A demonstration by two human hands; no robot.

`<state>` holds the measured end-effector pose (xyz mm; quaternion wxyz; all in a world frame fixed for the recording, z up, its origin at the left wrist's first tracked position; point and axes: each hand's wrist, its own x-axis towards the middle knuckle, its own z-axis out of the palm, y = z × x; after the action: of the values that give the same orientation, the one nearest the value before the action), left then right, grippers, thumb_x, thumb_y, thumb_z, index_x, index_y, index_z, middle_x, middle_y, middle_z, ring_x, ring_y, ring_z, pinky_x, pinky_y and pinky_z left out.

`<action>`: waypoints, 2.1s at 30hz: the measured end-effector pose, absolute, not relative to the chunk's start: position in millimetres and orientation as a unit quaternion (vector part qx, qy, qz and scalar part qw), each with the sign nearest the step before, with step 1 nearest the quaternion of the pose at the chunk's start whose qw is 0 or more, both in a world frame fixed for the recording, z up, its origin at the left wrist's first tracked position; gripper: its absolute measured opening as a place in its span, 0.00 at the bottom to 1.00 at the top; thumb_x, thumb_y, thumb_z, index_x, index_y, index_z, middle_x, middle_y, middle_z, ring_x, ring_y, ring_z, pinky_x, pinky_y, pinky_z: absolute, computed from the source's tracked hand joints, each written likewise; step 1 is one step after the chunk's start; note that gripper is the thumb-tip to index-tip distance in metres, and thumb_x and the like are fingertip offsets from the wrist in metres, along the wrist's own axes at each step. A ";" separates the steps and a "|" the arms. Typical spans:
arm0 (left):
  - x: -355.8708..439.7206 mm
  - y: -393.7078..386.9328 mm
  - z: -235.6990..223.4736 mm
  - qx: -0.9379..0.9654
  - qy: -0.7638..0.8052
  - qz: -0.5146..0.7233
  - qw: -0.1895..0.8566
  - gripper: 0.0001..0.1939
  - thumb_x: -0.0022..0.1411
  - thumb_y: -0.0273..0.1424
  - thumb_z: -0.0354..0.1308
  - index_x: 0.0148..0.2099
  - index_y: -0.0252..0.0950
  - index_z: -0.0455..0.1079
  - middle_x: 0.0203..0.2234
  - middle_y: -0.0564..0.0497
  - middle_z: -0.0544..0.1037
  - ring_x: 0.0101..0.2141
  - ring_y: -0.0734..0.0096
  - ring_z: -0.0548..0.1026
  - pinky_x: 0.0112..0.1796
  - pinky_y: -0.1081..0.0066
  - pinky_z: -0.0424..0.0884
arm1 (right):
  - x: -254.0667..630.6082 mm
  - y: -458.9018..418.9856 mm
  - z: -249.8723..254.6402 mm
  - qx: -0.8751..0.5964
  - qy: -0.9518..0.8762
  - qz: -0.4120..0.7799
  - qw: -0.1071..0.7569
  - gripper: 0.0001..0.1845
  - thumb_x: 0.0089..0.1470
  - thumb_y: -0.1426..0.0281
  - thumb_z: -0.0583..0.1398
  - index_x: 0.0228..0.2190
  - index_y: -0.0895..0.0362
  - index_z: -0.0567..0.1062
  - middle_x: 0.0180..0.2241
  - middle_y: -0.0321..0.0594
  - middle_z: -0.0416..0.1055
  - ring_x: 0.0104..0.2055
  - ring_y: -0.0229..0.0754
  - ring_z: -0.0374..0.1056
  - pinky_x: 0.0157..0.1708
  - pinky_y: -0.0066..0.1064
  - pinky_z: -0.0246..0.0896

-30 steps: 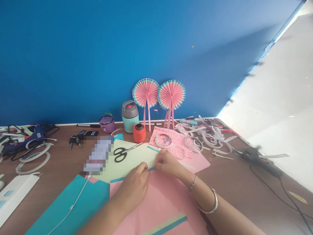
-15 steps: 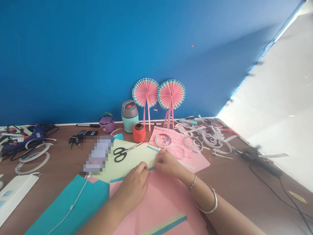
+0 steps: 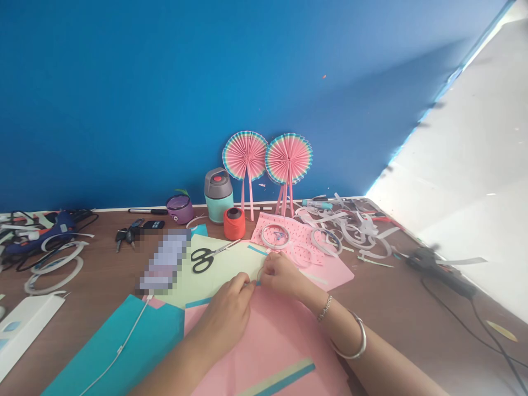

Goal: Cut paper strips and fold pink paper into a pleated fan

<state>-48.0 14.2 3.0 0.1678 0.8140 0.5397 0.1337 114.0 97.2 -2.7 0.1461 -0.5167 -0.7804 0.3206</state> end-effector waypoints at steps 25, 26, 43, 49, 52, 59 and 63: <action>-39.6 12.2 -1.8 0.834 0.541 0.044 0.096 0.22 0.57 0.13 0.38 0.45 0.32 0.66 0.38 0.44 0.69 0.36 0.64 0.67 0.38 0.63 0.68 | 122.9 94.4 9.1 -0.535 -0.782 0.285 0.142 0.10 0.39 0.76 0.58 0.14 0.58 0.63 0.25 0.38 0.66 0.37 0.43 0.59 0.34 0.29 0.53; -39.5 12.0 -1.8 0.833 0.543 0.044 0.095 0.22 0.56 0.12 0.38 0.45 0.32 0.66 0.38 0.45 0.69 0.36 0.64 0.67 0.38 0.64 0.68 | 123.7 94.6 9.3 -0.536 -0.781 0.287 0.143 0.10 0.40 0.76 0.58 0.13 0.58 0.62 0.25 0.38 0.66 0.37 0.43 0.59 0.33 0.29 0.53; -39.3 11.4 -2.3 0.832 0.546 0.029 0.099 0.22 0.55 0.12 0.38 0.44 0.33 0.67 0.39 0.44 0.69 0.36 0.63 0.67 0.38 0.63 0.68 | 127.2 98.2 6.0 -0.545 -0.777 0.288 0.129 0.10 0.38 0.75 0.57 0.14 0.57 0.60 0.23 0.38 0.62 0.33 0.42 0.58 0.29 0.28 0.51; -37.9 11.0 0.3 0.833 0.546 0.001 0.091 0.22 0.56 0.12 0.38 0.45 0.33 0.66 0.39 0.44 0.69 0.37 0.62 0.68 0.38 0.63 0.68 | 125.5 97.0 6.7 -0.551 -0.779 0.271 0.128 0.10 0.38 0.78 0.57 0.13 0.57 0.61 0.24 0.40 0.65 0.36 0.44 0.59 0.30 0.29 0.52; -37.3 11.2 1.0 0.834 0.544 -0.006 0.088 0.23 0.55 0.12 0.38 0.46 0.33 0.66 0.40 0.44 0.69 0.37 0.62 0.68 0.38 0.62 0.68 | 125.3 96.9 6.0 -0.553 -0.780 0.266 0.127 0.10 0.38 0.78 0.57 0.15 0.57 0.61 0.25 0.40 0.65 0.36 0.44 0.59 0.31 0.30 0.52; -36.7 13.5 2.4 0.830 0.549 -0.018 0.095 0.23 0.56 0.11 0.38 0.46 0.33 0.66 0.40 0.44 0.69 0.38 0.62 0.68 0.39 0.63 0.69 | 123.9 96.4 9.9 -0.557 -0.776 0.267 0.122 0.10 0.37 0.78 0.58 0.14 0.57 0.62 0.25 0.41 0.66 0.36 0.44 0.59 0.30 0.29 0.51; -37.1 13.1 1.5 0.833 0.545 -0.020 0.090 0.24 0.55 0.11 0.37 0.47 0.32 0.66 0.40 0.44 0.69 0.37 0.61 0.68 0.39 0.62 0.69 | 125.0 97.1 8.3 -0.564 -0.778 0.253 0.114 0.10 0.38 0.78 0.58 0.13 0.58 0.62 0.25 0.41 0.66 0.35 0.43 0.59 0.29 0.28 0.51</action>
<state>-37.1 13.1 1.5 0.0900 0.8331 0.5453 -0.0203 125.0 97.1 8.3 0.1135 -0.5637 -0.7781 0.2529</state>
